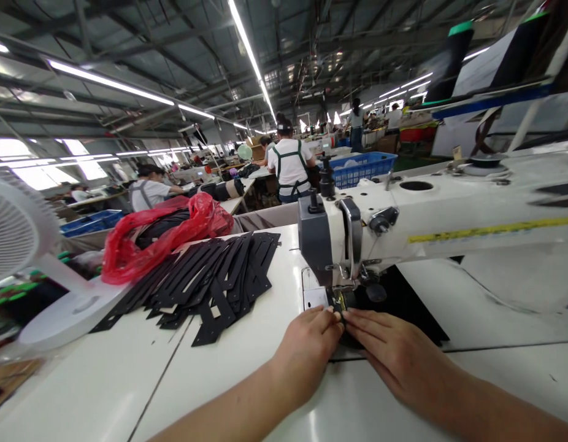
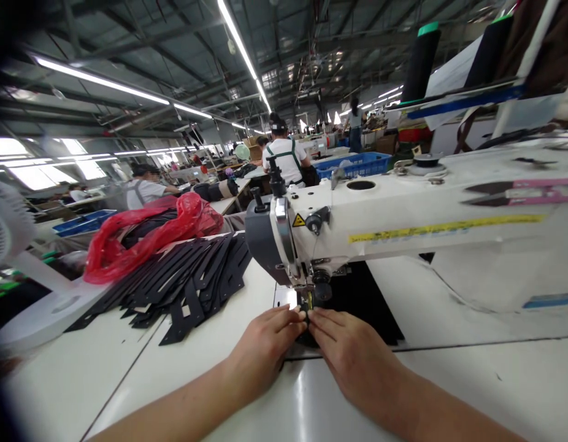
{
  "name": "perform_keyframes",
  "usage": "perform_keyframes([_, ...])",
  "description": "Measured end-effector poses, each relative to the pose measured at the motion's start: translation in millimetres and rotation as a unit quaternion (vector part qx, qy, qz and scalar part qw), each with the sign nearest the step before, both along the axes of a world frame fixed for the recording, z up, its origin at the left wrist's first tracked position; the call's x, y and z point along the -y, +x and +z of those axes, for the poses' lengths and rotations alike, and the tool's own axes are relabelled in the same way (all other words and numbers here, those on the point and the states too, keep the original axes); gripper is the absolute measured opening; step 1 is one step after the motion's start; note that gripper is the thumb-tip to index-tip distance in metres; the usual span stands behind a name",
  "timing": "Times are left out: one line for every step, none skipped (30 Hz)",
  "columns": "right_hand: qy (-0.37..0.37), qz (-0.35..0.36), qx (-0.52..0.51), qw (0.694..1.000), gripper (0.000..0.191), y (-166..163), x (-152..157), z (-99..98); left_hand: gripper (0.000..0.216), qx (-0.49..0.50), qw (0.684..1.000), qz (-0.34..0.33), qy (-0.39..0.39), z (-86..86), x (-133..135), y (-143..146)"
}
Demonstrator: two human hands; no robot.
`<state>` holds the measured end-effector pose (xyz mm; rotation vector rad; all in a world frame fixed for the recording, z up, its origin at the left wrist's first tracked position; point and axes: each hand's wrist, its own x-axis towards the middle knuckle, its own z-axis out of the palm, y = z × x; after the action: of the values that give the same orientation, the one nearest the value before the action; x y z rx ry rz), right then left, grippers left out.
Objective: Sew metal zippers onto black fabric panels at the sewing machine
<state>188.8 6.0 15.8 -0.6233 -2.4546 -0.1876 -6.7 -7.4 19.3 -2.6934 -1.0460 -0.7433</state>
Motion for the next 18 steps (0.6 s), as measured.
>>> perform_keyframes([0.0,0.0,0.002,1.0,0.036,-0.3,-2.3,-0.5,0.024,0.001,1.0,0.0,-0.003,-0.4,-2.0,-0.2])
perform_keyframes([0.0,0.001,0.004,1.0,0.036,-0.7,-4.5,-1.0,0.025,0.001,1.0,0.002,-0.009,-0.9,-4.0,-0.3])
perform_keyframes([0.0,0.001,0.005,1.0,0.037,-1.1,-6.6,-1.5,0.024,0.001,1.0,0.006,-0.017,-1.6,-5.9,-0.4])
perform_keyframes([0.002,0.0,0.004,1.0,0.037,-1.6,-8.6,-1.9,0.024,0.0,1.0,0.012,-0.028,-2.5,-7.8,-0.5])
perform_keyframes([0.005,-0.003,0.001,1.0,0.037,-2.1,-10.2,-2.3,0.024,0.0,0.999,0.019,-0.04,-3.4,-9.4,-0.6])
perform_keyframes([0.009,-0.007,0.0,1.0,0.038,-2.7,-11.6,-2.6,0.024,0.001,0.998,0.028,-0.052,-4.2,-10.6,-0.7])
perform_keyframes([0.015,-0.011,-0.001,1.0,0.038,-3.5,-12.5,-3.1,0.024,0.004,0.997,0.034,-0.063,-4.8,-11.4,-0.9])
perform_keyframes([0.021,-0.016,-0.001,1.0,0.038,-4.3,-12.9,-3.5,0.024,0.008,0.997,0.039,-0.071,-5.1,-11.6,-1.2])
perform_keyframes([0.027,-0.022,-0.001,0.999,0.038,-5.1,-12.8,-4.1,0.024,0.012,0.996,0.041,-0.079,-5.1,-11.1,-1.6])
perform_keyframes([0.033,-0.03,0.0,0.999,0.036,-5.8,-12.0,-4.7,0.024,0.015,0.995,0.04,-0.086,-4.8,-9.9,-2.1])
perform_keyframes([0.04,-0.04,-0.001,0.998,0.034,-6.3,-10.7,-5.4,0.023,0.018,0.995,0.038,-0.092,-4.3,-8.2,-2.6])
perform_keyframes([0.048,-0.051,-0.001,0.998,0.032,-6.5,-9.1,-6.1,0.023,0.023,0.995,0.035,-0.096,-3.9,-6.0,-3.1])
perform_keyframes([0.057,-0.065,-0.002,0.996,0.031,-6.3,-7.4,-6.7,0.022,0.03,0.994,0.034,-0.096,-3.7,-3.7,-3.5])
perform_keyframes([0.068,-0.074,0.001,0.995,0.03,-5.7,-5.8,-7.3,0.021,0.037,0.994,0.035,-0.093,-3.7,-1.5,-3.8])
perform_keyframes([0.081,-0.077,0.007,0.994,0.03,-4.8,-4.4,-7.7,0.02,0.042,0.995,0.035,-0.084,-4.0,0.4,-3.8])
perform_keyframes([0.094,-0.076,0.014,0.993,0.031,-3.7,-3.5,-7.9,0.019,0.044,0.996,0.036,-0.068,-4.4,1.8,-3.6])
perform_keyframes([0.106,-0.071,0.025,0.992,0.032,-2.7,-3.0,-7.9,0.018,0.042,0.997,0.035,-0.047,-4.9,2.5,-3.2])
perform_keyframes([0.116,-0.066,0.035,0.99,0.034,-1.8,-2.9,-7.8,0.019,0.034,0.999,0.032,-0.025,-5.3,2.6,-2.8])
